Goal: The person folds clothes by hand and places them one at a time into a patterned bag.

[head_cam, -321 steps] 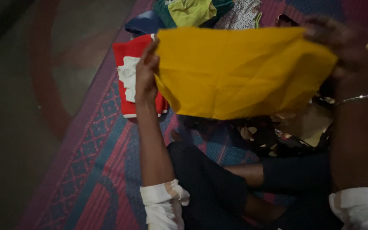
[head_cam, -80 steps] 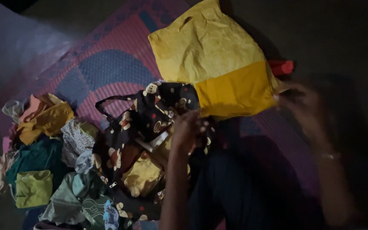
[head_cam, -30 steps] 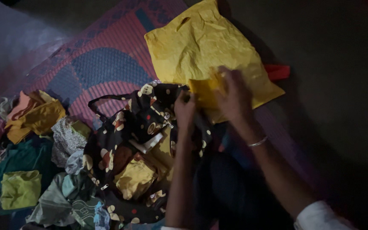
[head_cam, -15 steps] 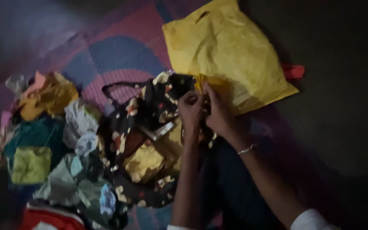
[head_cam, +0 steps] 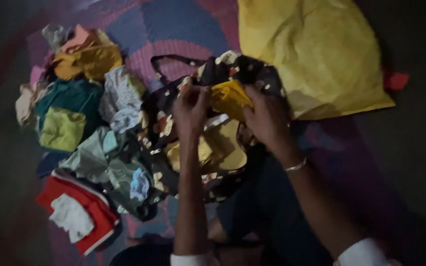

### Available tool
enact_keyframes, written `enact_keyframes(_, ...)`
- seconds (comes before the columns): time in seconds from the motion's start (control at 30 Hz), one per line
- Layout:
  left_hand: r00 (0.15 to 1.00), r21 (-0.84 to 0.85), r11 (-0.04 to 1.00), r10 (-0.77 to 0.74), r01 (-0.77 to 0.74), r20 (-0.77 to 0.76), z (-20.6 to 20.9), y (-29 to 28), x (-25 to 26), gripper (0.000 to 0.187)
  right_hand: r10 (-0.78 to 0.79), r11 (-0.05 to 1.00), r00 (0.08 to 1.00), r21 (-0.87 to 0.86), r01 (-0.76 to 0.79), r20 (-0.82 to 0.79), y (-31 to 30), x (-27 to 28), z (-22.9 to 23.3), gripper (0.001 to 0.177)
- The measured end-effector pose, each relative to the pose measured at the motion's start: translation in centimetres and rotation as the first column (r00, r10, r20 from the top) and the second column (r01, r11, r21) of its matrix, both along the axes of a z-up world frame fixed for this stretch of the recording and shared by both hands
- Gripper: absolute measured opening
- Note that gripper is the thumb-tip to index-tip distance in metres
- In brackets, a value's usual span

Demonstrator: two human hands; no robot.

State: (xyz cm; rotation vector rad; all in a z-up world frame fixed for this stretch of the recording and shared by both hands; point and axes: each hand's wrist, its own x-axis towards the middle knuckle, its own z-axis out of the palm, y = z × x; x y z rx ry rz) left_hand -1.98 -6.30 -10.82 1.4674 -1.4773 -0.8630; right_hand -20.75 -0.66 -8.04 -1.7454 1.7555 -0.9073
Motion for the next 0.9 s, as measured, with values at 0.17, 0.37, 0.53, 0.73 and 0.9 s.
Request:
enact_keyframes(0.17, 0.536, -0.377, 0.87, 0.163, 0.318, 0.828, -1.9, 0.3, 4.0, 0.017, 0.174, 0.905, 0.964, 0.355, -0.236, 0.199, -1.8, 1.3, -0.7, 0.028)
enact_keyframes(0.37, 0.444, -0.032, 0.936, -0.136, 0.352, 0.886, -4.4, -2.7, 6.0, 0.056, 0.518, 0.845, 0.854, 0.126, -0.52, 0.05, -5.6, 2.1, -6.2, 0.029)
enact_keyframes(0.53, 0.782, -0.26, 0.886, -0.162, 0.384, 0.602, -1.1, -2.7, 9.2, 0.087, 0.31, 0.951, 0.95, 0.009, -0.31, -0.031, -6.8, 6.1, -6.1, 0.036)
enact_keyframes(0.73, 0.844, -0.365, 0.851, -0.155, 0.378, 0.513, 0.7, -2.8, 11.0, 0.084, 0.413, 0.613, 0.741, -0.441, -0.656, -0.529, -8.2, 9.4, -12.0, 0.035)
enact_keyframes(0.9, 0.826, -0.436, 0.811, -0.099, 0.39, 0.554, 1.3, -3.6, 11.1, 0.078, 0.55, 0.681, 0.717, -0.267, -0.682, -0.429, -10.1, 9.4, -14.2, 0.033)
